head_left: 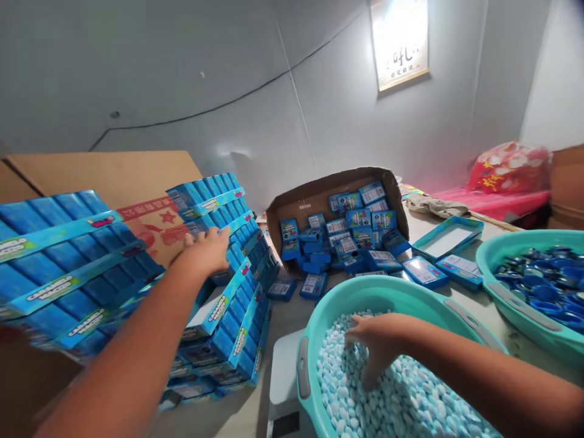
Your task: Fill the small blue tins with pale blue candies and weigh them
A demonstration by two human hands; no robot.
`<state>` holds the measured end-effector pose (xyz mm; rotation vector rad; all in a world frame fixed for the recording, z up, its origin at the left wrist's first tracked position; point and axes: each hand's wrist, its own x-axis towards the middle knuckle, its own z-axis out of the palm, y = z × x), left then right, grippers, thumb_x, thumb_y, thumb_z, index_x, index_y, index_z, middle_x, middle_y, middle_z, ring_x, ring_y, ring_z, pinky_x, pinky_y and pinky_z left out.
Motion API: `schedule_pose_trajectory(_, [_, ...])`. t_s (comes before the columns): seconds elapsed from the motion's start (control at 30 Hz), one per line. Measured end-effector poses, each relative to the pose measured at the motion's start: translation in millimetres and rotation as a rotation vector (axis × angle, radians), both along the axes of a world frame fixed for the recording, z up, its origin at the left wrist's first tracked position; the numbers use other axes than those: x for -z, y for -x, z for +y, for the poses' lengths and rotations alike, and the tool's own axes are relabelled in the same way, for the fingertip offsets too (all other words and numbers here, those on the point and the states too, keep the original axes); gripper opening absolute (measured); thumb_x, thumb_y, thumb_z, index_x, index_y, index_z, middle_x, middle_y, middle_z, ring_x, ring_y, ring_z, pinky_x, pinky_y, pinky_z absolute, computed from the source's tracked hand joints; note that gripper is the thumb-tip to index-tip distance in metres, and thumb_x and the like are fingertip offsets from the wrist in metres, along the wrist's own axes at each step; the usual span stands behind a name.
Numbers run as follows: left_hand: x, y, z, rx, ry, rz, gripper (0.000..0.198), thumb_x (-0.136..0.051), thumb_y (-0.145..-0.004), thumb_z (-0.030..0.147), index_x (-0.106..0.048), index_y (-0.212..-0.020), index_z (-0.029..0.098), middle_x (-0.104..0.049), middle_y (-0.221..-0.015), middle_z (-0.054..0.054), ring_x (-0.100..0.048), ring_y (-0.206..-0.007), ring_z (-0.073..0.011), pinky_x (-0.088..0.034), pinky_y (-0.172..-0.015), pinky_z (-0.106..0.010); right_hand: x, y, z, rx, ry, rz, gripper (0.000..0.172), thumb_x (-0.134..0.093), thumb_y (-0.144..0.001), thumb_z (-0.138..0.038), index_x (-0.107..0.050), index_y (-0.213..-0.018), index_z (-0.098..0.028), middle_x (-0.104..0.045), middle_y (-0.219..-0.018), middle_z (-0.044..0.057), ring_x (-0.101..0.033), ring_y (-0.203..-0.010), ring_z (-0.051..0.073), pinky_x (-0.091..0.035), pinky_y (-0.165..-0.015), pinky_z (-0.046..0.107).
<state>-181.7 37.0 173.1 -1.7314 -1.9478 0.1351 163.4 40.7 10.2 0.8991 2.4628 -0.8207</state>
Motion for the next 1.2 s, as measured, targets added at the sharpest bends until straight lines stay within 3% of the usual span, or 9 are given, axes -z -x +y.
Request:
schedule_pose_trajectory(0.1, [20.5, -60.1, 19.1, 0.099, -0.016, -0.16, 0.061, -0.049, -0.089, 0.037, -0.045, -0.145, 0.015, -0.051, -0.147, -0.021, -0.053, -0.132, -0.0368, -0.043, -0.107, -0.048, -1.0, 5.1, -1.3, -0.021, 0.059, -0.049, 0.121, -0.091, -0.043, -0.053, -0.044, -0.152, -0.027, -0.018, -0.167, 0.017, -0.054, -0.128, 0.048, -0.046, -0.103, 0.053])
schedule_pose_trajectory(0.23, [85.2, -123.1, 59.2, 0.143, 0.114, -0.327, 0.038, -0.045, -0.092, 0.029, -0.068, -0.121, 0.019, -0.072, -0.12, -0.011, -0.067, -0.112, -0.0253, -0.053, -0.092, -0.031, -3.8, 6.7, -5.2, -0.096, 0.048, -0.064, 0.115, -0.09, -0.045, -0.057, -0.048, -0.148, -0.024, -0.041, -0.155, 0.016, -0.06, -0.119, 0.044, -0.05, -0.098, 0.052])
schedule_pose_trajectory(0.37, [142.8, -134.6, 96.6, 0.171, 0.182, -0.396, 0.046, -0.059, -0.086, 0.027, -0.063, -0.13, 0.017, -0.068, -0.127, -0.014, -0.066, -0.115, -0.0286, -0.053, -0.094, -0.035, -8.1, 7.2, -7.5, -0.187, 0.004, -0.087, 0.106, -0.089, -0.048, -0.056, -0.054, -0.143, -0.021, -0.055, -0.141, 0.014, -0.065, -0.11, 0.038, -0.054, -0.09, 0.044])
schedule_pose_trajectory(0.5, [166.0, -125.7, 128.0, 0.3, 0.265, -0.369, 0.059, -0.065, -0.088, 0.029, -0.049, -0.144, 0.019, -0.05, -0.149, -0.014, -0.052, -0.133, -0.0269, -0.043, -0.111, -0.042, -7.9, 13.5, -4.2, -0.24, 0.004, -0.086, 0.08, -0.09, -0.048, -0.048, -0.069, -0.121, -0.022, -0.069, -0.115, 0.006, -0.069, -0.094, 0.03, -0.055, -0.075, 0.035])
schedule_pose_trajectory(0.63, [172.3, -123.7, 160.3, 0.293, 0.39, -0.27, 0.048, -0.065, -0.092, 0.036, -0.055, -0.136, 0.019, -0.054, -0.142, -0.013, -0.054, -0.128, -0.0289, -0.046, -0.106, -0.052, -3.0, 22.3, 6.9, -0.288, 0.072, -0.07, 0.038, -0.088, -0.049, -0.04, -0.064, -0.071, -0.02, -0.065, -0.077, 0.0, -0.068, -0.074, 0.026, -0.05, -0.058, 0.031])
schedule_pose_trajectory(0.7, [174.1, -126.1, 174.1, 0.27, 0.424, -0.22, 0.045, -0.065, -0.092, 0.037, -0.056, -0.133, 0.019, -0.057, -0.138, -0.012, -0.057, -0.123, -0.0281, -0.049, -0.103, -0.051, 1.2, 23.6, 14.6, -0.318, 0.113, -0.043, 0.041, -0.087, -0.051, -0.036, -0.05, -0.058, -0.022, -0.059, -0.068, -0.002, -0.066, -0.072, 0.024, -0.049, -0.054, 0.029])
schedule_pose_trajectory(0.9, [170.6, -149.2, 186.6, 0.209, 0.424, -0.154, 0.036, -0.065, -0.093, 0.038, -0.062, -0.121, 0.016, -0.063, -0.125, -0.011, -0.063, -0.111, -0.0244, -0.053, -0.095, -0.047, 13.6, 14.2, 27.0, -0.26, 0.205, 0.025, 0.036, -0.085, -0.051, -0.036, -0.065, -0.078, -0.023, -0.067, -0.081, -0.004, -0.069, -0.081, 0.022, -0.053, -0.06, 0.027])
schedule_pose_trajectory(1.1, [120.7, -149.2, 136.9, 0.095, 0.178, -0.264, 0.042, -0.058, -0.085, 0.045, -0.068, -0.107, 0.01, -0.068, -0.117, -0.024, -0.064, -0.112, -0.0409, -0.054, -0.088, -0.047, 12.4, 14.0, 18.4, -0.161, 0.161, -0.069, 0.033, -0.084, -0.058, -0.038, -0.066, -0.082, -0.025, -0.062, -0.067, -0.009, -0.068, -0.071, 0.018, -0.052, -0.061, 0.024])
schedule_pose_trajectory(1.2, [100.7, -134.2, 82.6, 0.022, 0.016, -0.509, 0.053, -0.044, -0.087, 0.054, -0.064, -0.115, 0.013, -0.073, -0.11, -0.016, -0.07, -0.103, -0.0348, -0.059, -0.08, -0.04, 9.8, 15.0, 14.4, -0.204, 0.121, -0.035, 0.048, -0.088, -0.054, -0.038, -0.072, -0.096, -0.021, -0.069, -0.079, -0.003, -0.068, -0.074, 0.021, -0.053, -0.063, 0.028])
